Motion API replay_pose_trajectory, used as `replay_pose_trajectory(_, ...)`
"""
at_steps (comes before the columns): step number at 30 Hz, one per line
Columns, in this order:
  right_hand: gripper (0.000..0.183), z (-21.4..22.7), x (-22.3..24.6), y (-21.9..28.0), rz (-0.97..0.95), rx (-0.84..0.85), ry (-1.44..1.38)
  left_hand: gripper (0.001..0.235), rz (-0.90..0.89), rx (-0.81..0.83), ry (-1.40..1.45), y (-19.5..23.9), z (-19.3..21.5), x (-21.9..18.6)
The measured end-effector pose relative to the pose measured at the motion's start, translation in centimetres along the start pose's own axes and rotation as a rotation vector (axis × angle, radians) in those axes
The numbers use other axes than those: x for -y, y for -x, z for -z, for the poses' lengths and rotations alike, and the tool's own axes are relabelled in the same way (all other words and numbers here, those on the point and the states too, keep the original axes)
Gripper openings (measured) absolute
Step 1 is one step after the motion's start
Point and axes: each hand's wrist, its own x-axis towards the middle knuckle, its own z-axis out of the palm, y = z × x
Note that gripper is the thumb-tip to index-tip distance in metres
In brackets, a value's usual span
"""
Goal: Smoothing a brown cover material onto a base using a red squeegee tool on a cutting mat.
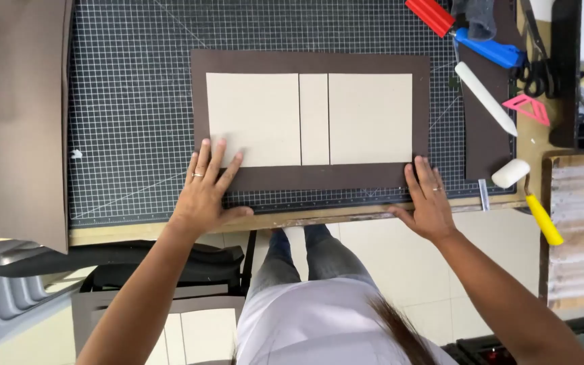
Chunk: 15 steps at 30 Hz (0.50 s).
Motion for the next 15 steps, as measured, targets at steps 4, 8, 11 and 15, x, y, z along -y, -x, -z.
replay_pose_trajectory(4, 0.104, 0.1, 1.8, 2.3, 0.011, -0.047, 0.040, 0.132, -0.041, -0.004, -0.059, 1.2, -0.9, 0.2)
replay_pose_trajectory(8, 0.074, -1.9, 1.2, 5.4, 0.050, -0.204, 0.129, 0.139, -0.083, -0.088, -0.199, 4.5, -2.6, 0.1)
replay_pose_trajectory(11, 0.042, -2.1, 1.0, 9.2, 0.016, -0.228, 0.114, 0.114, -0.119, -0.123, -0.191, 7.7, -5.0, 0.0)
replay_pose_trajectory(15, 0.025, 1.9, 1.7, 8.1, -0.081, -0.299, -0.039, 0.047, -0.151, -0.400, -0.100, 9.0, -5.9, 0.4)
